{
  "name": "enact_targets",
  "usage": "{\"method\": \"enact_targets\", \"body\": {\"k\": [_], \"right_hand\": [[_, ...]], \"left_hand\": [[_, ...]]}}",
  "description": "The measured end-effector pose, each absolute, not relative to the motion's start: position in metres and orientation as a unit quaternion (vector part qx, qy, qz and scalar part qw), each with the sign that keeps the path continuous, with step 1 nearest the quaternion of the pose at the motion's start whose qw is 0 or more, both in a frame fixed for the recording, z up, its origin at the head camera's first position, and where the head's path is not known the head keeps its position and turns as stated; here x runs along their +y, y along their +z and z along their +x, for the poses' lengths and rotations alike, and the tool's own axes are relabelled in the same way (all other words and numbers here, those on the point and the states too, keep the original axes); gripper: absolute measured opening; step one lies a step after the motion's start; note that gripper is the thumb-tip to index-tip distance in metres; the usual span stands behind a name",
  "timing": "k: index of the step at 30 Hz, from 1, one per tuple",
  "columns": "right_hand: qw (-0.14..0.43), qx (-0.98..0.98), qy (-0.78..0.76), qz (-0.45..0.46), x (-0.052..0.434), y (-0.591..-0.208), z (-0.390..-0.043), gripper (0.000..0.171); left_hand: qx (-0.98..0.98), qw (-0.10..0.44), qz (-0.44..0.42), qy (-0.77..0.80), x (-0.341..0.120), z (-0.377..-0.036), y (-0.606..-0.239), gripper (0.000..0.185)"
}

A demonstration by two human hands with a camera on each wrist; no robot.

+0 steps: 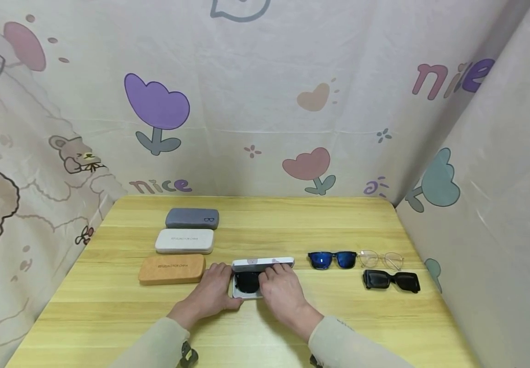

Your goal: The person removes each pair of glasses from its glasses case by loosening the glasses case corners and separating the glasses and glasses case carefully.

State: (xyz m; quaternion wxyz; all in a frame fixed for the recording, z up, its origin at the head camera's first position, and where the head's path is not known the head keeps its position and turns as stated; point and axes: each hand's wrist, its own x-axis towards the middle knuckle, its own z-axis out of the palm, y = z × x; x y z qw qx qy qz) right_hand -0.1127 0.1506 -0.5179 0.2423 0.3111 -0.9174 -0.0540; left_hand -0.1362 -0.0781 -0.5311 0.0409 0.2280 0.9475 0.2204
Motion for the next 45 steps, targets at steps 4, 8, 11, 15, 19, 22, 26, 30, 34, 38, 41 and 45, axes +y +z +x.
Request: {"method": "enact_targets", "body": {"k": [4,8,11,15,19,22,26,30,34,38,41,45], "right_hand": [[0.244,-0.918,-0.052,0.309,0.15,-0.516,-0.113,0.006],[0.239,-0.919,-0.05,0.309,0.15,-0.515,-0.113,0.008],[0.236,-0.919,-0.044,0.312,0.152,-0.514,-0.113,0.012],[0.231,-0.919,-0.031,0.318,0.157,-0.509,-0.112,0.017],[0.229,-0.918,-0.021,0.323,0.166,-0.5,-0.109,0.023],[0.23,-0.916,-0.019,0.328,0.174,-0.492,-0.106,0.024],[0.225,-0.916,-0.018,0.331,0.186,-0.482,-0.103,0.023],[0.227,-0.913,-0.021,0.339,0.2,-0.479,-0.1,0.023],[0.227,-0.911,-0.022,0.344,0.218,-0.482,-0.098,0.023],[0.213,-0.917,-0.017,0.337,0.239,-0.485,-0.098,0.023],[0.219,-0.916,-0.013,0.335,0.256,-0.486,-0.1,0.023],[0.22,-0.918,-0.012,0.33,0.278,-0.485,-0.104,0.023]], "left_hand": [[0.947,0.041,0.228,0.223,-0.078,-0.136,-0.53,0.078],[0.946,0.041,0.23,0.225,-0.078,-0.136,-0.53,0.077],[0.946,0.041,0.23,0.225,-0.078,-0.136,-0.53,0.077],[0.946,0.043,0.231,0.223,-0.078,-0.137,-0.531,0.079],[0.946,0.046,0.233,0.222,-0.078,-0.137,-0.532,0.079],[0.946,0.046,0.234,0.22,-0.079,-0.137,-0.532,0.079],[0.948,0.046,0.234,0.213,-0.079,-0.137,-0.532,0.081],[0.949,0.052,0.23,0.211,-0.078,-0.137,-0.531,0.082],[0.948,0.057,0.227,0.214,-0.078,-0.136,-0.531,0.083],[0.949,0.056,0.226,0.214,-0.078,-0.137,-0.532,0.084],[0.948,0.055,0.228,0.213,-0.078,-0.137,-0.532,0.083],[0.948,0.056,0.227,0.215,-0.078,-0.137,-0.532,0.083]]}}
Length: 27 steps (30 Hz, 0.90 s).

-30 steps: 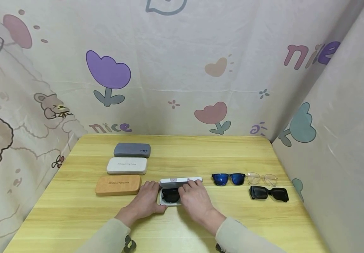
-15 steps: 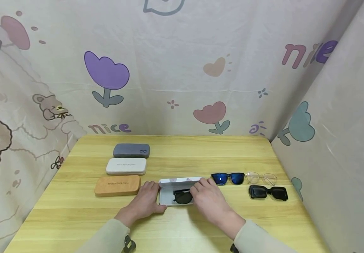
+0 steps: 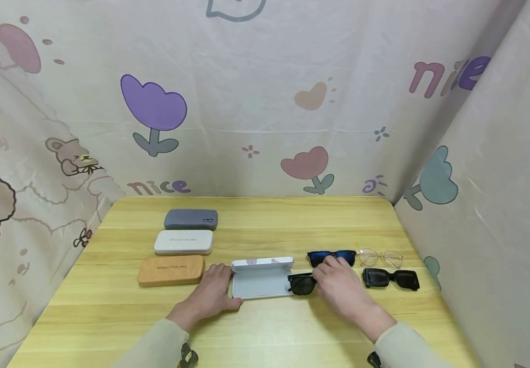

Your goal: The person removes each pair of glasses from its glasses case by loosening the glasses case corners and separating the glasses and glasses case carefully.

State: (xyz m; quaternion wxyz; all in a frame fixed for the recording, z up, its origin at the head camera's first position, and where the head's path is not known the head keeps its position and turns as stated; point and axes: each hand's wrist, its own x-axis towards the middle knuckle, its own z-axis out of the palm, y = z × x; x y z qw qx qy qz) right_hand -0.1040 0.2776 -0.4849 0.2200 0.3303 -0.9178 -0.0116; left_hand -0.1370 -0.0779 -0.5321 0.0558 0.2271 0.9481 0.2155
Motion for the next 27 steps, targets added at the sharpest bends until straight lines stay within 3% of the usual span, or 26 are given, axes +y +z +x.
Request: {"method": "enact_targets", "body": {"k": [8,27], "right_hand": [[0.173,-0.94,-0.037,0.29,0.314,-0.487,-0.108,0.024],[0.158,-0.951,-0.054,0.262,0.328,-0.497,-0.12,0.011]], "left_hand": [[0.951,0.055,0.226,0.206,-0.077,-0.137,-0.531,0.083],[0.95,0.055,0.225,0.21,-0.077,-0.135,-0.529,0.083]]}}
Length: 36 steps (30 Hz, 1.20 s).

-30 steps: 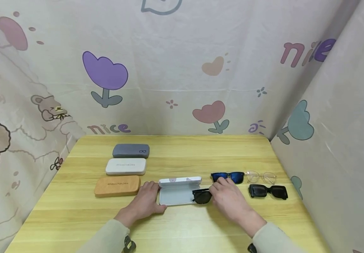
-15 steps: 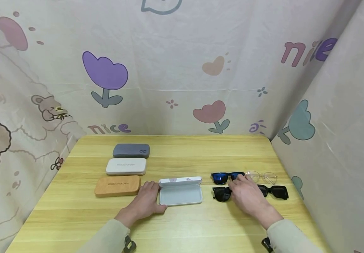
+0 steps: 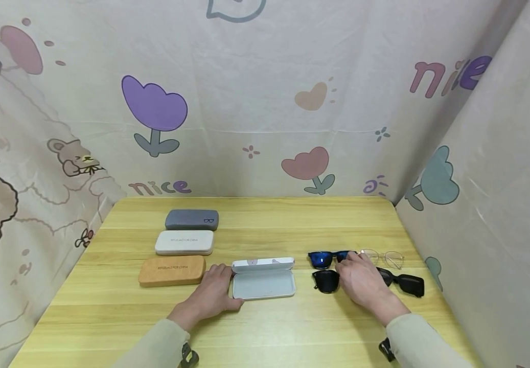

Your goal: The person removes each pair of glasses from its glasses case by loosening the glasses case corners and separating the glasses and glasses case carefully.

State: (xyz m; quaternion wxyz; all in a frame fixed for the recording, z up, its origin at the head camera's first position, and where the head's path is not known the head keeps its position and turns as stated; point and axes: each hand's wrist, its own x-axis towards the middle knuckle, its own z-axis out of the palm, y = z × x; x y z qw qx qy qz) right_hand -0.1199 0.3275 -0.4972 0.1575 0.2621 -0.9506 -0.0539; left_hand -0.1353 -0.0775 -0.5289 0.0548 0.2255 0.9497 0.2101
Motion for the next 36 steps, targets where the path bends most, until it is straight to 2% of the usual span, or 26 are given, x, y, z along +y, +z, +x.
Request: {"method": "enact_targets", "body": {"k": [17,30,36], "right_hand": [[0.126,-0.959,-0.058,0.249,0.323,-0.498,-0.121,0.01],[0.136,-0.957,-0.051,0.25,0.323,-0.497,-0.122,0.008],[0.16,-0.955,-0.02,0.25,0.303,-0.49,-0.124,0.009]], "left_hand": [[0.95,0.052,0.227,0.208,-0.078,-0.134,-0.529,0.084],[0.949,0.056,0.223,0.215,-0.078,-0.135,-0.532,0.083],[0.949,0.06,0.219,0.218,-0.078,-0.136,-0.531,0.084]]}}
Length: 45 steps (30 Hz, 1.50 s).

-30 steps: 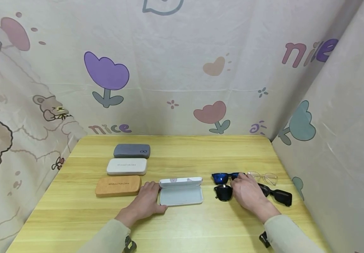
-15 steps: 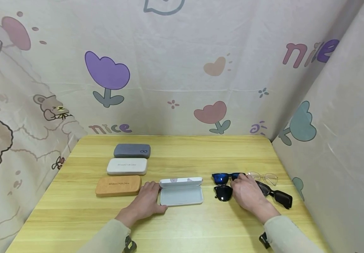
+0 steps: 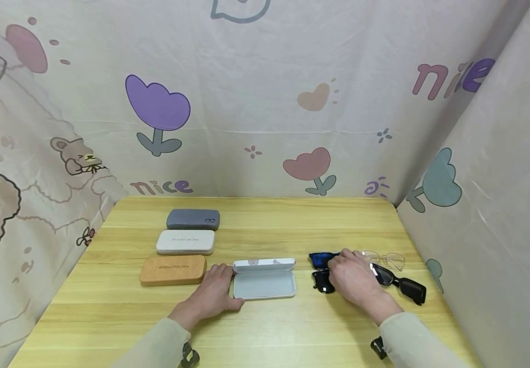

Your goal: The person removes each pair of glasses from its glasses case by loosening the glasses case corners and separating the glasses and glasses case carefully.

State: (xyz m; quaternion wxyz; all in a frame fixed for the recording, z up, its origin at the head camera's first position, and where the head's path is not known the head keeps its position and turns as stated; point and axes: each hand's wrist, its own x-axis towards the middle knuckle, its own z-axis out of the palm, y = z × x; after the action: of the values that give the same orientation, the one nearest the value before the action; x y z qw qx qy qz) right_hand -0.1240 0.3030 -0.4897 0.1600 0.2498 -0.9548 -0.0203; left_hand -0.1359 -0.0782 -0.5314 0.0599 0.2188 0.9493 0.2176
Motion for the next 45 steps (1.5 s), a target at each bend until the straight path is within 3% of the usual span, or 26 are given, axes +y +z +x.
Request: {"method": "enact_targets", "body": {"k": [9,14,18,34,45], "right_hand": [[0.219,-0.947,0.058,0.228,0.253,-0.478,-0.129,0.011],[0.206,-0.952,0.092,0.205,0.228,-0.476,-0.128,0.026],[0.199,-0.955,0.101,0.193,0.216,-0.478,-0.128,0.029],[0.232,-0.949,0.111,0.182,0.199,-0.491,-0.127,0.036],[0.285,-0.931,0.078,0.214,0.201,-0.504,-0.123,0.037]], "left_hand": [[0.948,0.063,0.22,0.221,-0.078,-0.136,-0.531,0.083],[0.948,0.067,0.217,0.222,-0.076,-0.137,-0.531,0.083],[0.948,0.068,0.216,0.223,-0.076,-0.137,-0.532,0.083],[0.946,0.066,0.225,0.223,-0.079,-0.137,-0.531,0.081],[0.945,0.073,0.223,0.227,-0.08,-0.136,-0.529,0.084]]}}
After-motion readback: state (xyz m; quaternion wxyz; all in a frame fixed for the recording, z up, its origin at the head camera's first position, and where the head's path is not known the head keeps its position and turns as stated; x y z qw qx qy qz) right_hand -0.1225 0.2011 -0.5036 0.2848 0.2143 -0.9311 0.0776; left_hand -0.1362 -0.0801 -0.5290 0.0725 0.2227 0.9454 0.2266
